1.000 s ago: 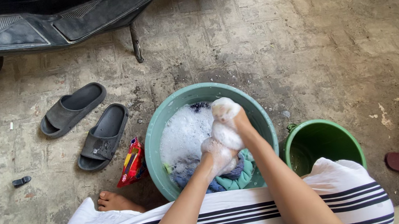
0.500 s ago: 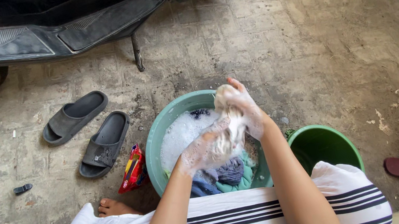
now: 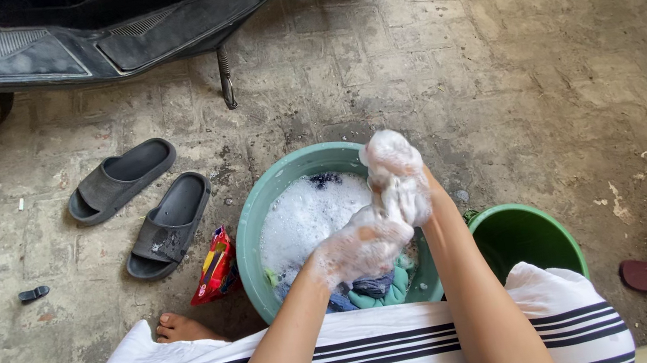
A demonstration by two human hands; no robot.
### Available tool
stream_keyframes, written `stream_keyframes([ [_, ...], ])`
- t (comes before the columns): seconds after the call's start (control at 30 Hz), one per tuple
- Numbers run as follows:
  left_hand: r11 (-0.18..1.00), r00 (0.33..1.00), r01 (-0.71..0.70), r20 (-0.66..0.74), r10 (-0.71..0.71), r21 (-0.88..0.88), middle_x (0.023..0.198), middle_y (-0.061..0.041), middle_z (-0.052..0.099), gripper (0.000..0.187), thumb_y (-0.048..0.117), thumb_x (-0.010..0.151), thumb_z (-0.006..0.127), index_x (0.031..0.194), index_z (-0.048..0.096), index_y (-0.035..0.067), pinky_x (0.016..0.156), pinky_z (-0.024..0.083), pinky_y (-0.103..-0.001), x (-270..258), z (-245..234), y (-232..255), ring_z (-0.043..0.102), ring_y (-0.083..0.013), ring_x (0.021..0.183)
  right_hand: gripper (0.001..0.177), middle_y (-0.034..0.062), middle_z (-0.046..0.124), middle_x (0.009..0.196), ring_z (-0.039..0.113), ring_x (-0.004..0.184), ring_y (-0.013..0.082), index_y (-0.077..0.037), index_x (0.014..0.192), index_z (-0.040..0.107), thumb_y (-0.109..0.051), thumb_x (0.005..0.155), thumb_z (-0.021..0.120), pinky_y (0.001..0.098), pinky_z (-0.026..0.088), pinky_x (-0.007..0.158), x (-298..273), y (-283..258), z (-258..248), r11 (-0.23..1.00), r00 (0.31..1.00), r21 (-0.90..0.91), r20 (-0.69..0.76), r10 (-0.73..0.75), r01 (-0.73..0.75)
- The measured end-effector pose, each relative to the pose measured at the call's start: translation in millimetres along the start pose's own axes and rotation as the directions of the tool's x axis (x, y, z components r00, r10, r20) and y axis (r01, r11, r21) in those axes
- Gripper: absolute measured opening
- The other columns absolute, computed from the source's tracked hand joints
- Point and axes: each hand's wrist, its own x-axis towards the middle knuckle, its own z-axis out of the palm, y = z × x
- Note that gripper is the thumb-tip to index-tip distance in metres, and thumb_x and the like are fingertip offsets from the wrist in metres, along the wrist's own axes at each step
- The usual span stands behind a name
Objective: The person washes clothes by hand in a basin of soapy water, scrubbing a floral shirt and then a dark pair of pants.
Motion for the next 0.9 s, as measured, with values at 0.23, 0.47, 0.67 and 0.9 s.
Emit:
stream_keyframes([
  [0.23,0.830,0.825,0.146,-0.530,0.198,0.538,0.099,-0.012,0.070,0.034,0.028,0.094,0.073,0.115,0.068,0.001,0.069,0.054,-0.031,35,-32,-32,0.065,-0.0203,0.081,0.027,0.0048,0.059,0.085,0.054,0.073,0.0202,-0.004,0.107,0.067,-0.024,0.090,0.075,0.0400,0.047,0.059,7,37,9,0.916,0.907,-0.396,-0.404,-0.119,-0.056],
  [0.47,0.091,0.677,0.654,-0.635,0.373,0.751,0.101,-0.014,0.072,0.035,0.032,0.092,0.073,0.112,0.071,0.004,0.076,0.056,-0.033,30,-60,-61,0.068,-0.0238,0.088,0.021,0.0007,0.061,0.080,0.062,0.075,0.0158,-0.007,0.090,0.063,-0.028,0.089,0.062,0.0383,0.057,0.060,9,84,-22,0.793,0.911,-0.606,-0.360,-0.199,-0.066],
  [0.67,-0.116,0.803,0.500,-0.409,0.433,0.858,0.103,-0.015,0.075,0.035,0.036,0.090,0.073,0.109,0.073,0.007,0.082,0.057,-0.034,28,-23,-24,0.071,-0.0269,0.093,0.030,0.0018,0.055,0.074,0.051,0.067,0.0135,-0.007,0.083,0.062,-0.033,0.097,0.061,0.0339,0.042,0.059,14,62,-24,0.746,0.857,-0.629,-0.241,-0.455,0.219],
  [0.9,0.050,0.860,0.208,-0.208,0.465,0.977,0.116,-0.016,0.071,0.068,0.035,0.066,0.086,0.122,0.061,0.004,0.091,0.054,-0.037,48,8,22,0.069,-0.0292,0.107,0.025,0.0059,0.064,0.071,0.060,0.064,0.0161,-0.009,0.085,0.065,-0.033,0.095,0.064,0.0317,0.048,0.061,-65,-46,16,0.752,0.786,-0.619,-0.340,-0.516,0.227],
])
